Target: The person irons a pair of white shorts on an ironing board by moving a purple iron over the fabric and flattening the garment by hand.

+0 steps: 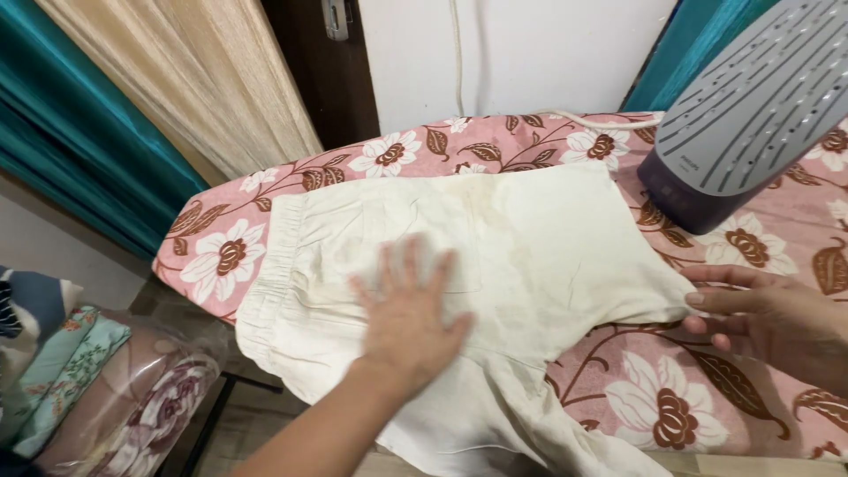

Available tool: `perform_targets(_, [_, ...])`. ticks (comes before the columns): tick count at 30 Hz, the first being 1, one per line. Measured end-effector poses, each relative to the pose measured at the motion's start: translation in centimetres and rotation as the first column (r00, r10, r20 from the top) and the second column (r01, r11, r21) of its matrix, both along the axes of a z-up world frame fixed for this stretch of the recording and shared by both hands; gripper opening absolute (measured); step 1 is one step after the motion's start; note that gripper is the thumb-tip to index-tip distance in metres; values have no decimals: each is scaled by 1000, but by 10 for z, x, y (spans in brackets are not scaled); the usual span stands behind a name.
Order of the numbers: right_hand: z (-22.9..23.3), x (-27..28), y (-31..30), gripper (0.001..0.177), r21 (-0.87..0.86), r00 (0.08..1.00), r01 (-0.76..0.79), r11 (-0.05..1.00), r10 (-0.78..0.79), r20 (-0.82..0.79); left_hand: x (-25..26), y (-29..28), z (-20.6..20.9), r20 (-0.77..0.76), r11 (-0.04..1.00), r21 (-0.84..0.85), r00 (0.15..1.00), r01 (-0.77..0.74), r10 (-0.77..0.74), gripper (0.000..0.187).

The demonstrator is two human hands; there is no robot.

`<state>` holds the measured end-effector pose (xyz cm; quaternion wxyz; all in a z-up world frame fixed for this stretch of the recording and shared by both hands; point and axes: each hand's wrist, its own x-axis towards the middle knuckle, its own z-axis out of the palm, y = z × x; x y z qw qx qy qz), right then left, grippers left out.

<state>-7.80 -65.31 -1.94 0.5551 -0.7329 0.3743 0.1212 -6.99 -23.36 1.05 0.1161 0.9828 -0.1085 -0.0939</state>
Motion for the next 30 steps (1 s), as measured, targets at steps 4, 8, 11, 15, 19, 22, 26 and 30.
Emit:
perform_targets(4, [11, -4, -6, 37, 169, 999, 22, 985, -29, 38, 19, -48, -9, 59, 946, -68, 948, 316, -313, 80])
perform_targets(8, [31, -7, -2, 37, -83, 997, -24, 996, 30, 67, 34, -63, -19, 168, 888, -74, 884, 453, -437, 85])
perform_targets(11, [38, -4, 30, 37, -460, 975, -136, 877, 201, 96, 36, -62, -26, 165, 886, -49, 879, 461, -448, 87])
perform_targets(15, [43, 22, 97, 38, -726, 664, 73, 684, 510, 547, 42, -60, -45, 321, 894, -149, 876, 423, -361, 73])
perform_targets(19, [17, 43, 174, 45, -659, 413, -266, 704, 701, 582, 59, -26, -51, 298, 996, -91, 955, 25, 3, 66])
perform_targets(22, [0, 47, 175, 59, -909, 1, -395, 130, 990, 141, 59, 11, -43, 192, 989, 7, 971, -148, 144, 66])
perform_targets(26, [-6, 39, 83, 69, -893, 570, -281, 351, 810, 138, 54, 15, -38, 176, 966, 27, 953, -256, 247, 77])
perform_targets(30, [1, -7, -15, 61, -300, 989, -138, 944, 117, -86, 31, -52, -55, 249, 998, 32, 967, -55, 45, 84])
